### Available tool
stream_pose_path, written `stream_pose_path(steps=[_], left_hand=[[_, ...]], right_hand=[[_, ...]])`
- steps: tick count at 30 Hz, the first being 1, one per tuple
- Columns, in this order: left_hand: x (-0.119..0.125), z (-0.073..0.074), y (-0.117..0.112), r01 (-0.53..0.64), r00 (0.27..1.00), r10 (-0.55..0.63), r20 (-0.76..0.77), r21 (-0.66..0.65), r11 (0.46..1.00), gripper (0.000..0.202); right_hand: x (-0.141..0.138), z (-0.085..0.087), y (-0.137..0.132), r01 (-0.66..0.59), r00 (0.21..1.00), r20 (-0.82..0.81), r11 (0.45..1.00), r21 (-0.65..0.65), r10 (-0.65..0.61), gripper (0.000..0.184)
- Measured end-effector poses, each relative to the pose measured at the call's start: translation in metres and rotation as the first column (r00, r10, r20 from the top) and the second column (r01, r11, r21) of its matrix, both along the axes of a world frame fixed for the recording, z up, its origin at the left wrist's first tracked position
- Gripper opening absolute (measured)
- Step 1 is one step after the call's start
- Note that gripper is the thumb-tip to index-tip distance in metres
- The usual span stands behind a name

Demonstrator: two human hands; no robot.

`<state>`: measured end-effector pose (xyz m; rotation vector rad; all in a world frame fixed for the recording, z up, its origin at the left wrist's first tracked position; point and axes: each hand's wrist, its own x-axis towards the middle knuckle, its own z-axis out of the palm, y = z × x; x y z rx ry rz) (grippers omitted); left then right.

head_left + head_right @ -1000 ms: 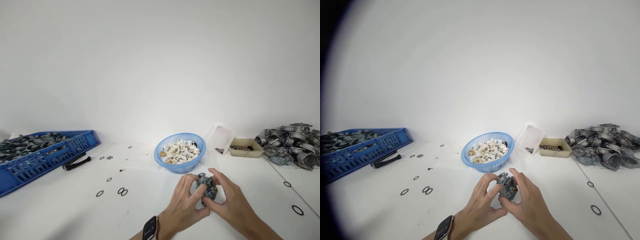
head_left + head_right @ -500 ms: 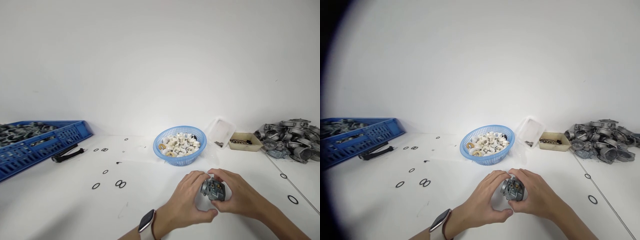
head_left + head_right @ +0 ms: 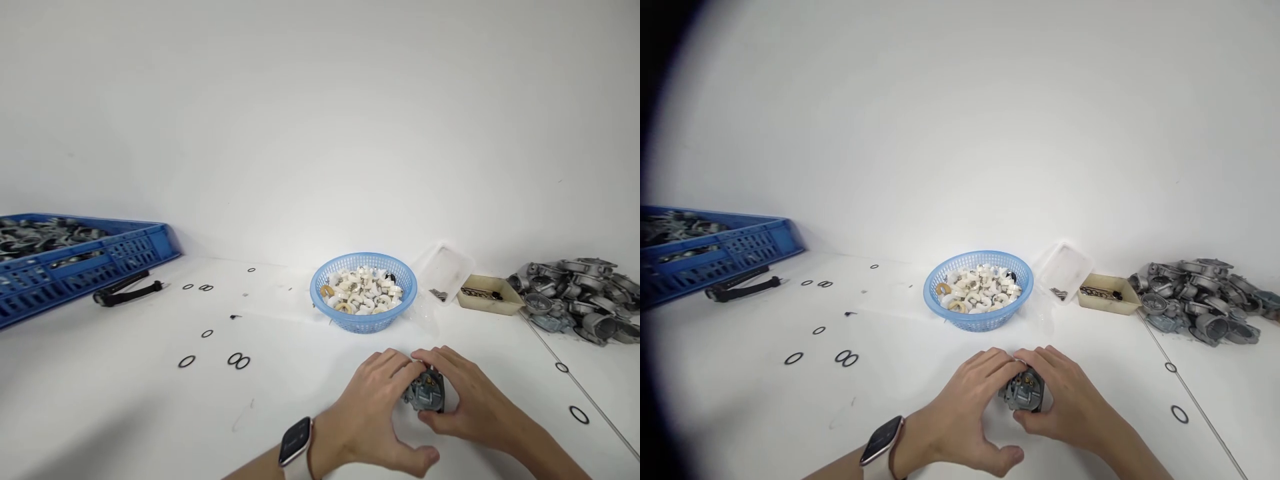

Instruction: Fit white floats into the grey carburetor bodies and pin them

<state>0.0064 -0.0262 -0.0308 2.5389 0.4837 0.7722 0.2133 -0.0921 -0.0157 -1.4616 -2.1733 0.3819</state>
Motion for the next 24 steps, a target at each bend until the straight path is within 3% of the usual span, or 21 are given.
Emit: stream_pose_path(steps=[4,9,12,15,18,21,24], left_hand=[[-0.001,-0.001,-0.001,-0.02,1.0,0.021,-0.02,0.064,0.998,0.085],[0.0,-0.005,-0.002,-0.045,0.998,0.05,-0.042,0.11,0.993,0.077],[0.002,-0.009,-0.003,-0.056,0.997,0.065,-0.043,0.168,0.984,0.074],[0.004,-0.012,-0.003,-0.065,0.996,0.077,-0.052,0.211,0.975,0.067],[0.004,-0.011,-0.002,-0.065,0.995,0.079,-0.053,0.231,0.971,0.064],[0.004,-0.007,0.001,-0.064,0.995,0.082,-0.063,0.249,0.966,0.061],[0.003,-0.004,0.001,-0.072,0.991,0.099,-0.086,0.281,0.957,0.06]], right_hand=[[0.014,0.003,-0.001,0.032,0.999,-0.01,0.999,-0.024,-0.032,0.073],[0.033,0.011,0.022,0.181,0.981,-0.079,0.982,0.056,-0.176,0.043],[0.024,0.029,0.053,0.223,0.975,-0.024,0.967,0.126,-0.221,0.035],[0.0,0.054,0.092,0.183,0.963,0.168,0.969,0.163,-0.21,0.03],[-0.027,0.073,0.135,0.187,0.905,0.374,0.98,0.074,-0.201,0.02],[-0.047,0.076,0.175,0.23,0.854,0.48,0.973,-0.005,-0.199,0.016],[-0.059,0.068,0.205,0.28,0.812,0.548,0.958,-0.069,-0.198,0.02]])
